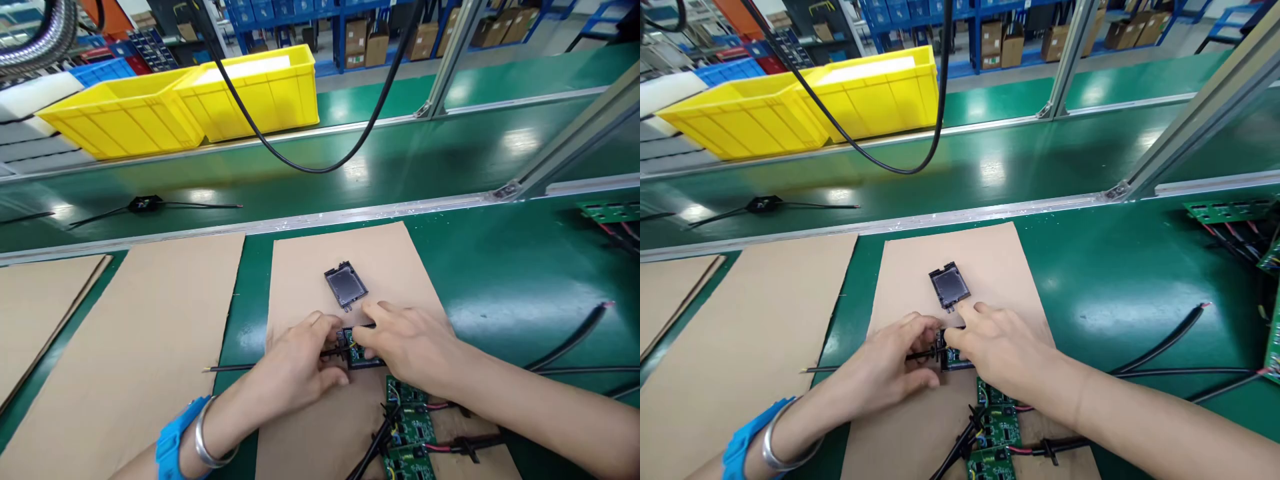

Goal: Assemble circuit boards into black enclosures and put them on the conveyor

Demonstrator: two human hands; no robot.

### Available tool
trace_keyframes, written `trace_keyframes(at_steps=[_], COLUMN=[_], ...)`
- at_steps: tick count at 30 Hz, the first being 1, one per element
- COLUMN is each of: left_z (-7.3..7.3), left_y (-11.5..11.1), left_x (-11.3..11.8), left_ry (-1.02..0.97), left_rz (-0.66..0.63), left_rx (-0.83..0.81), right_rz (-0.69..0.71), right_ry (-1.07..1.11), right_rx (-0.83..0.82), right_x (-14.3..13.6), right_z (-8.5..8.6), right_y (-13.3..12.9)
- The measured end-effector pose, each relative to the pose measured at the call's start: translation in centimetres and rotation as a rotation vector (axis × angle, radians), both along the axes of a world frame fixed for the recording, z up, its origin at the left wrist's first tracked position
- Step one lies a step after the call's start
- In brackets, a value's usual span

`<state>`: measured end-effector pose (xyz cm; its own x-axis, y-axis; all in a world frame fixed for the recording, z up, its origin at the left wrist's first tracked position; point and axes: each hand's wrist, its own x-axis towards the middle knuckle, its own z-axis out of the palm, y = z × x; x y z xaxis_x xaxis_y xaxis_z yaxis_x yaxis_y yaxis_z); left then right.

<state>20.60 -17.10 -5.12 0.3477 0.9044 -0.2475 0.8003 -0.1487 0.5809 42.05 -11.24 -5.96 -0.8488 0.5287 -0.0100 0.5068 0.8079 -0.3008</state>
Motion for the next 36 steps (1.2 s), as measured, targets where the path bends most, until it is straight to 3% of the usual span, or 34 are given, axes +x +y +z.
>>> trace_keyframes(at_steps=[6,10,17,21,24,28,33,36], left_z=[0.7,0.9,0.7,1.3,1.9,2.0,0.7,0.6], left_y=[-0.6,-0.9,-0.2,0.5,0.7,0.7,0.4,0.4], left_x=[0.7,2.4,2.6,2.3,2.1,2.1,2.8,3.1], left_ry=[0.273,0.373,0.318,0.106,0.05,0.153,0.498,0.573], left_rz=[-0.129,-0.1,0.014,0.045,0.074,0.068,-0.053,-0.071], left_rx=[0.163,0.168,0.012,-0.161,-0.183,-0.136,-0.003,0.037], right_rz=[-0.016,-0.033,-0.043,-0.045,-0.035,-0.038,-0.051,-0.043], right_ry=[0.04,0.065,0.046,0.064,0.083,0.084,0.086,0.1], right_rx=[-0.023,-0.027,-0.012,0.002,0.001,-0.01,-0.036,0.001], right_x=[0.0,0.2,0.1,0.1,0.1,0.1,0.0,0.0], right_z=[-0.5,-0.7,-0.2,0.0,-0.1,-0.1,-0.1,-0.1], right_y=[0.2,0.1,0.0,0.1,0.2,0.3,0.2,0.1])
